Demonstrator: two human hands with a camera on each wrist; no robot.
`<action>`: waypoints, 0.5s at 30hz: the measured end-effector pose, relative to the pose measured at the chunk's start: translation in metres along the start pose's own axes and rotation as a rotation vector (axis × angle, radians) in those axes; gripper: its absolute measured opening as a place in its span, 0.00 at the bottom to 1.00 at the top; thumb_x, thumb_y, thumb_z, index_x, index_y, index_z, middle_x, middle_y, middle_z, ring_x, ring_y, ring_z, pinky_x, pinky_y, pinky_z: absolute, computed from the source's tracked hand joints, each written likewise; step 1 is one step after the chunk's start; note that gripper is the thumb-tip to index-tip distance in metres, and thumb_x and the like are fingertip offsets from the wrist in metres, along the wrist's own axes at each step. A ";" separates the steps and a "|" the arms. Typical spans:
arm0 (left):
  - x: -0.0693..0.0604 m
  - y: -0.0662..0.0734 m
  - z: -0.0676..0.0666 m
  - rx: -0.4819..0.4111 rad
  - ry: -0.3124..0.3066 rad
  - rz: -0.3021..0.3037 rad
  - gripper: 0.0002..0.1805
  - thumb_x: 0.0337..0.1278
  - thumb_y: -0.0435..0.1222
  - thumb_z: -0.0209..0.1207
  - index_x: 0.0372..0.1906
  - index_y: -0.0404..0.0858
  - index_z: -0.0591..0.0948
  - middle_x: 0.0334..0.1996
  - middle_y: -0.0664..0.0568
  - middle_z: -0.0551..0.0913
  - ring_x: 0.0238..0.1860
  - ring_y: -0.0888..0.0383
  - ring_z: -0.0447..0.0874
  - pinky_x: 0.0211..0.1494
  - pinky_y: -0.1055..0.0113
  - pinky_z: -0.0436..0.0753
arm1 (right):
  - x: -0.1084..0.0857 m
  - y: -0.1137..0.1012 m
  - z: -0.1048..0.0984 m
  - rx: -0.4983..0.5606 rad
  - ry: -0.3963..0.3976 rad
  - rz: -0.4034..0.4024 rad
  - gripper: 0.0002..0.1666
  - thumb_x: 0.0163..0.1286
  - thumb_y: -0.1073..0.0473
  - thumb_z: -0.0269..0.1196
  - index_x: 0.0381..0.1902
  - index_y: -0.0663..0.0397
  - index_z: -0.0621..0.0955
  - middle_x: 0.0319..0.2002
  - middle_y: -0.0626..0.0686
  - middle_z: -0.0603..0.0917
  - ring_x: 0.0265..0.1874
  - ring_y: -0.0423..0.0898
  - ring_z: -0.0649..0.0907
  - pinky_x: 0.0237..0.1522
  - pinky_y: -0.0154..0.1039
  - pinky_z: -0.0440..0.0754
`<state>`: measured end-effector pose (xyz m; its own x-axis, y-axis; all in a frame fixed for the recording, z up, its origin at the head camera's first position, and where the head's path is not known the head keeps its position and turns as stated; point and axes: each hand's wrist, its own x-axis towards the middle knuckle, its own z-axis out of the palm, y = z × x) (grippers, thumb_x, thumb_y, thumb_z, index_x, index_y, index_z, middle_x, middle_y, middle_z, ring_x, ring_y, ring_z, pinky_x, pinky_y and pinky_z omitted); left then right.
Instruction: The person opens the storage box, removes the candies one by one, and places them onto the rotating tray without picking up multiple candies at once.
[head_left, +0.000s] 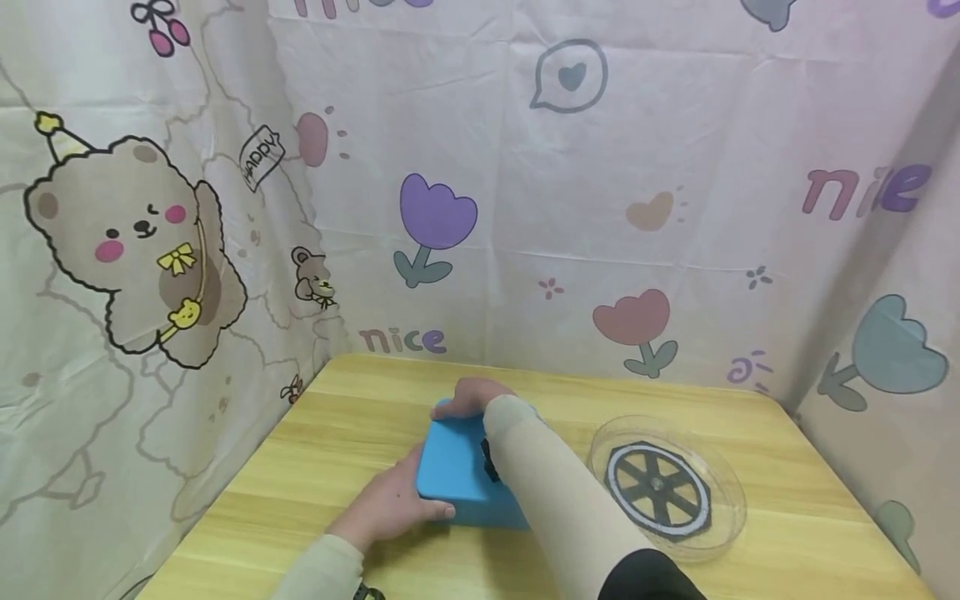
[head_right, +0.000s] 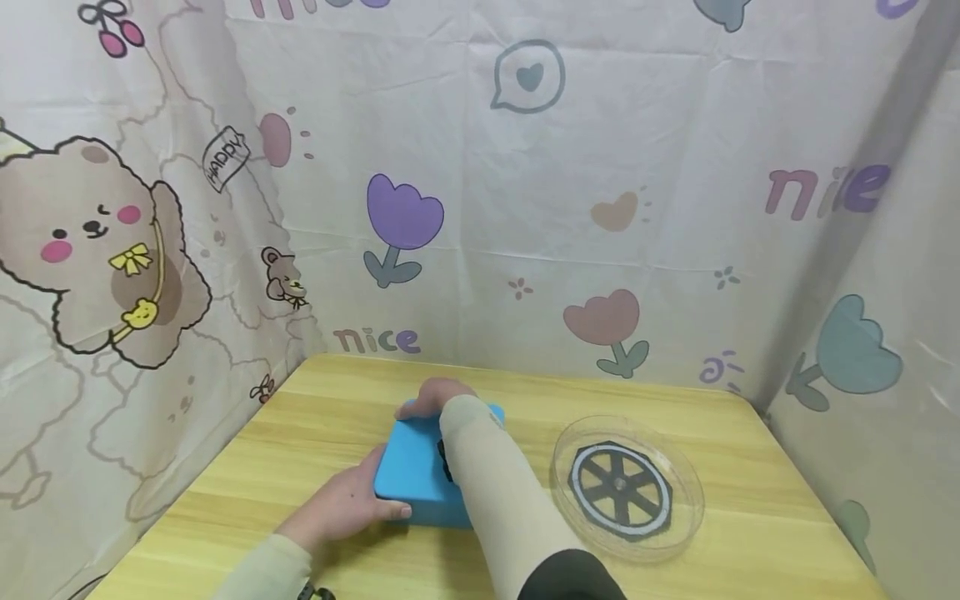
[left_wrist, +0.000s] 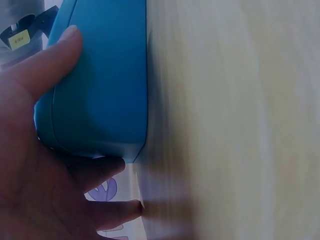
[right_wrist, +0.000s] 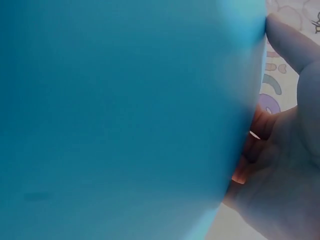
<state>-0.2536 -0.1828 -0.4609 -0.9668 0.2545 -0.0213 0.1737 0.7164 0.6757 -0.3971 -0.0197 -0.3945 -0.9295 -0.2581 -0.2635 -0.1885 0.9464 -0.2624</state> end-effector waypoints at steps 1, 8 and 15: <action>0.000 0.000 0.000 0.002 0.001 -0.004 0.64 0.41 0.60 0.75 0.79 0.39 0.56 0.65 0.40 0.75 0.57 0.43 0.78 0.58 0.37 0.74 | 0.000 0.000 0.000 0.000 -0.004 -0.007 0.42 0.59 0.22 0.63 0.56 0.47 0.82 0.38 0.49 0.81 0.38 0.50 0.79 0.44 0.51 0.79; 0.000 0.002 -0.001 0.009 -0.002 -0.016 0.67 0.37 0.64 0.75 0.80 0.40 0.56 0.65 0.39 0.74 0.58 0.41 0.77 0.58 0.35 0.74 | 0.013 0.008 0.001 0.020 -0.054 0.003 0.45 0.54 0.19 0.63 0.56 0.46 0.82 0.38 0.49 0.81 0.38 0.51 0.79 0.41 0.51 0.79; -0.001 0.003 0.000 0.043 0.006 -0.021 0.68 0.36 0.66 0.75 0.81 0.41 0.55 0.65 0.38 0.74 0.58 0.41 0.77 0.57 0.35 0.74 | 0.016 0.011 -0.003 0.020 -0.100 0.001 0.46 0.52 0.18 0.62 0.55 0.45 0.82 0.40 0.49 0.81 0.40 0.51 0.79 0.42 0.52 0.78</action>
<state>-0.2522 -0.1807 -0.4584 -0.9713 0.2358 -0.0307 0.1614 0.7486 0.6431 -0.4153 -0.0134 -0.3989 -0.8933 -0.2763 -0.3545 -0.1804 0.9429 -0.2801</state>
